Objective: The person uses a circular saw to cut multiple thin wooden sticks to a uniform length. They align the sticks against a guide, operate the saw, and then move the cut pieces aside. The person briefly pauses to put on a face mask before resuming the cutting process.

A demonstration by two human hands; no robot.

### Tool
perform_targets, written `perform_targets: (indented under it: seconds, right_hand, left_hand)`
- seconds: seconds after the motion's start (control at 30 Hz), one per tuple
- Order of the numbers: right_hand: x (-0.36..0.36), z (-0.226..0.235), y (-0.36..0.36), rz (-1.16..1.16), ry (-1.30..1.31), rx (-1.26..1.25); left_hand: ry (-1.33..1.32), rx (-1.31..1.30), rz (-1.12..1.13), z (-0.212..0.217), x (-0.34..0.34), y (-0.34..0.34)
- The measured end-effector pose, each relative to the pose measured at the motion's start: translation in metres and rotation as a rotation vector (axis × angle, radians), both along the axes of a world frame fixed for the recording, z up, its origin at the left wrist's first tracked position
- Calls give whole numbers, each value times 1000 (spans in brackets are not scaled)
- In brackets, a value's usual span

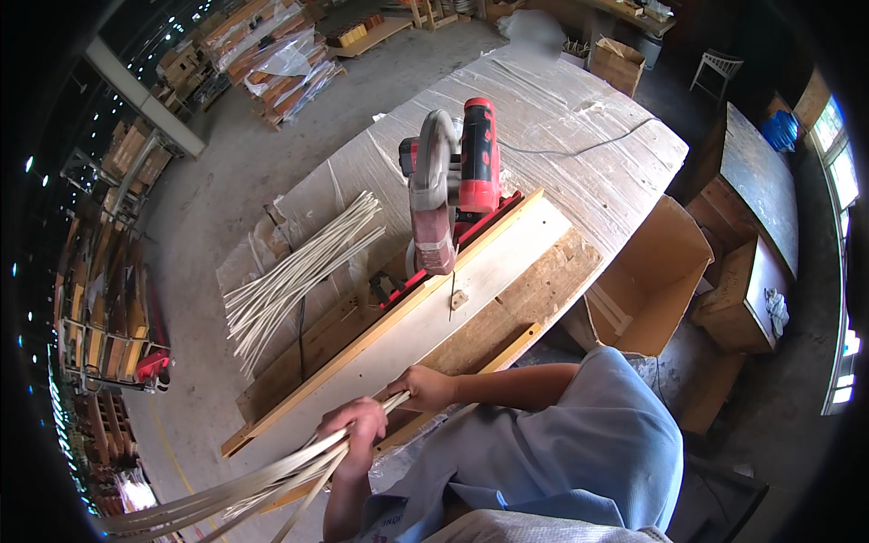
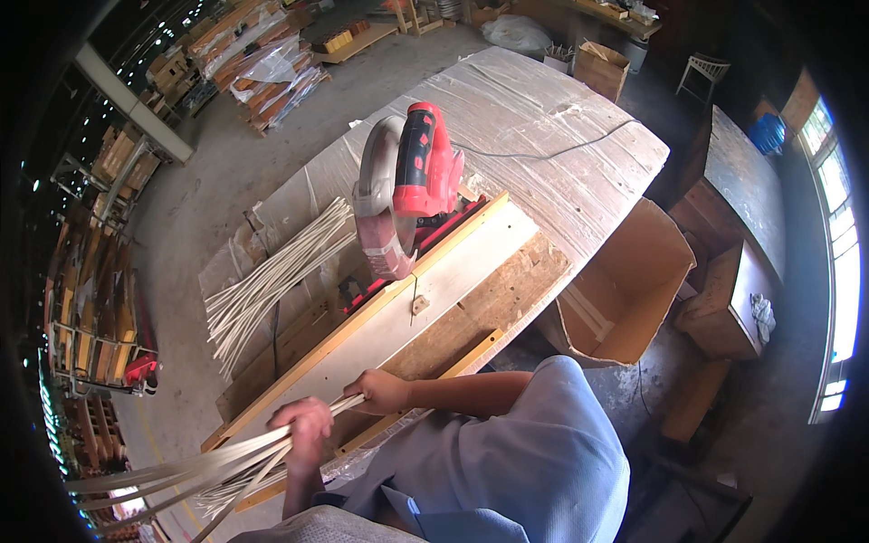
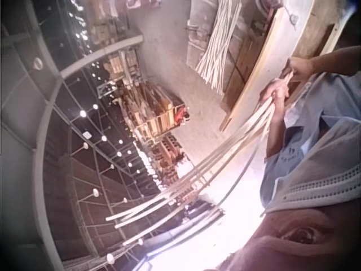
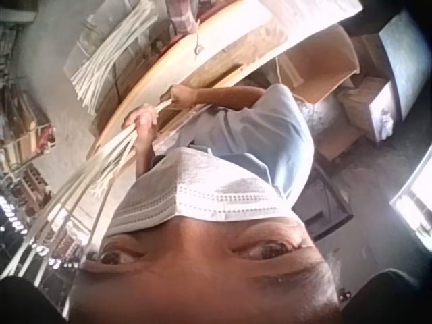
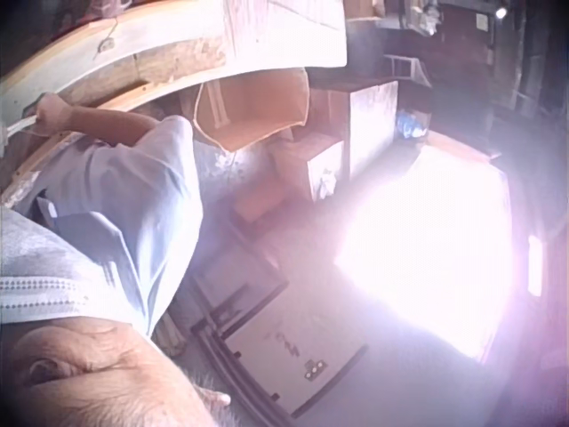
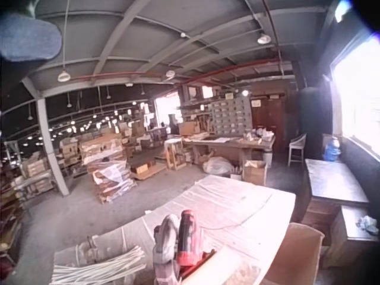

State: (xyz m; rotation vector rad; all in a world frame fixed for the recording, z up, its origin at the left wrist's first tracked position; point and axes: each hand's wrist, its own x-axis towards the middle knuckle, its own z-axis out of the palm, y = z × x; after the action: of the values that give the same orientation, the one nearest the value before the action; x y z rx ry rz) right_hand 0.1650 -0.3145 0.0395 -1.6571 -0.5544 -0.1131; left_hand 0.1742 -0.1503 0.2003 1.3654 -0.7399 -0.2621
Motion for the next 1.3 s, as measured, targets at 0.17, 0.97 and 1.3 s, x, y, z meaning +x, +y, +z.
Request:
perform_targets:
  seconds: [0.17,0.97,1.3]
  right_hand:
    - [3,-8,-10,-46,64,-197]
    - [57,15,-118,-222,194,-1241]
    - [61,1,-114,-412,143,-1175]
  left_hand:
    - [187,193,251,-41,0,-2]
    - [-584,1206,18,-87,67,86]
    - [-626,1146,-18,-112,86,89]
